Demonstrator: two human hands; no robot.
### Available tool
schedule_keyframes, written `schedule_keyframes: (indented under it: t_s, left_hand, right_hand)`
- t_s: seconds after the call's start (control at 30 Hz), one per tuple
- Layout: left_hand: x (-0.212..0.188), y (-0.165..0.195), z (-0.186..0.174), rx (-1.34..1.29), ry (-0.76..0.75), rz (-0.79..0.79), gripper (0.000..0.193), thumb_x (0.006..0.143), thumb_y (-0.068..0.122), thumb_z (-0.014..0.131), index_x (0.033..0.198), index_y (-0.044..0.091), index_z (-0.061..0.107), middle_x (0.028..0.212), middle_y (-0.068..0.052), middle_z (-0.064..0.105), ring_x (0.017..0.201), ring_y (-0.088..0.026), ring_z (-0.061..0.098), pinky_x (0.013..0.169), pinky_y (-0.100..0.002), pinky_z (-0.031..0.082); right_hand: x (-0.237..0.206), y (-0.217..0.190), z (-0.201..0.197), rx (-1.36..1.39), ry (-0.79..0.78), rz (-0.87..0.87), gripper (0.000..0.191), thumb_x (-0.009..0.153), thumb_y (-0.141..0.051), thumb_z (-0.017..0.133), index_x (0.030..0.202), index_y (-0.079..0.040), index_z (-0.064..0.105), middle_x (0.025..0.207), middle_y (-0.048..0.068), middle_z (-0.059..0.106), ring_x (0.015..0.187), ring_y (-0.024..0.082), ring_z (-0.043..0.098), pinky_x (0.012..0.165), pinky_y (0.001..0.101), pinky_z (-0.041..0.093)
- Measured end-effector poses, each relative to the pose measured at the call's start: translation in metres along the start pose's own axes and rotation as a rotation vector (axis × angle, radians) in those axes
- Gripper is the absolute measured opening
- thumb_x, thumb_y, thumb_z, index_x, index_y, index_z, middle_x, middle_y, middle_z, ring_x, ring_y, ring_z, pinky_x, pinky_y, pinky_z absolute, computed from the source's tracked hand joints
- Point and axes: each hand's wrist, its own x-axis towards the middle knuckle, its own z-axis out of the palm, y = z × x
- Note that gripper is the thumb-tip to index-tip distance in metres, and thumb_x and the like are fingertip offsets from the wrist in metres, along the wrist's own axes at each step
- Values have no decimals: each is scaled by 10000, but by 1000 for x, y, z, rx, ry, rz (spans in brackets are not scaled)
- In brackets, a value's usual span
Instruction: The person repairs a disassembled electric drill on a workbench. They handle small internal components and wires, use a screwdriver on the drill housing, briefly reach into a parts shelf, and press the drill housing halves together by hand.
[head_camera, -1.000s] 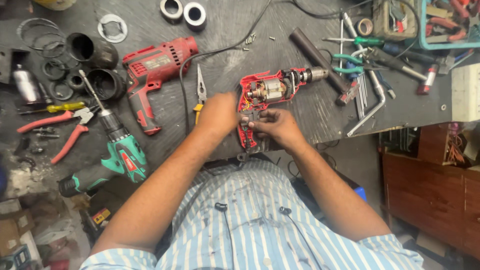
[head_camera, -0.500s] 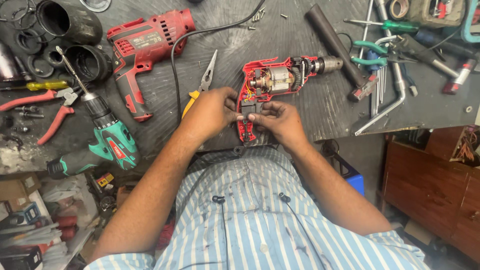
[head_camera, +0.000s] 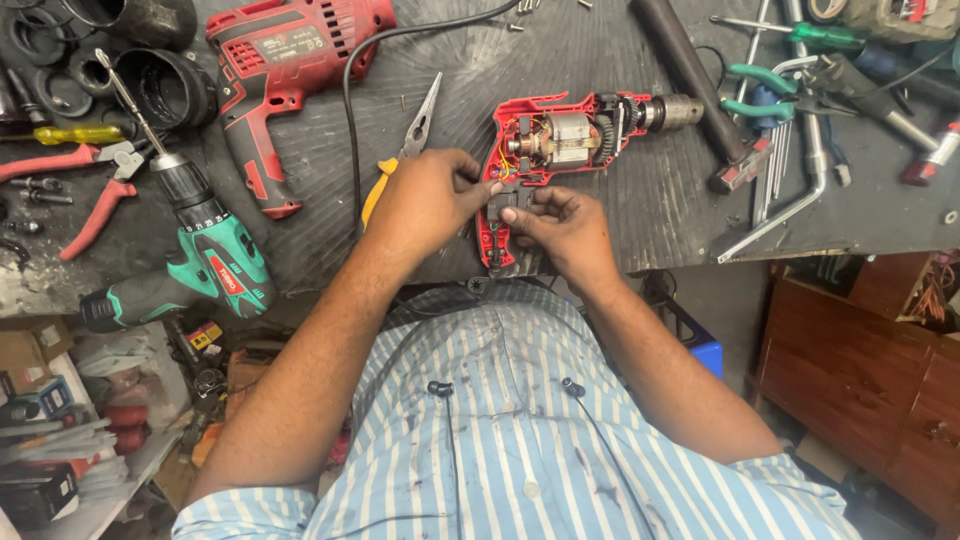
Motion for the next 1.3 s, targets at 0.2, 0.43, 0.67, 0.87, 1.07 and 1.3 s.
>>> schedule_keyframes:
  t_s: [0.2,0.43,0.67,0.87,1.07,1.3]
  left_hand:
    - [1,6,2,4,34,18,370,774,327,865,941,19,747,723,-95,747,635,-193,731,607,-347,562]
    - [-3,2,2,-6,13,66,380,805,307,860,1026,20,744,766,-87,749,660,-184,726,622,-350,553]
    - [-5,5,6,53,58,29,433,757,306,887,1066,40,742,828,-83,761,733,-201,741,670,-349,571]
    - [-7,6,7,89,84,36,404,764,311,883,1041,49,750,837,-89,765,747,-228,748,685,-366,576]
    - [-10,2,9,75,117,131,403,781,305,879,1052,38,744,861,-110,768,766,-239,754,690,-369,580]
    - [-10,2,16,88,118,91,374,796,297,872,1031,44,728,842,-125,768,759,-244,758,681,-378,575]
  right_hand:
    - [-3,-3,3,-18,28,-3,236,883,-106,816,1027,5,666,885,60,748,738,86,717,617,220,584]
    - [-4,-4,2,-25,2,-12,219,889,-125,808,1031,-8,690,880,43,748,721,64,705,609,203,572]
    - [-2,-7,-1,-43,-1,47,208,889,-131,806,1004,-3,690,860,39,760,714,61,710,602,204,574]
    - [-1,-8,2,-142,24,25,236,872,-143,835,989,8,697,810,44,742,653,70,682,567,214,571]
    - [-4,-6,6,-85,68,-27,259,856,-140,829,995,-3,660,806,37,730,663,69,706,549,214,573]
    - [-3,1,1,-124,29,-60,256,879,-152,844,973,15,674,774,45,725,622,65,654,530,210,531]
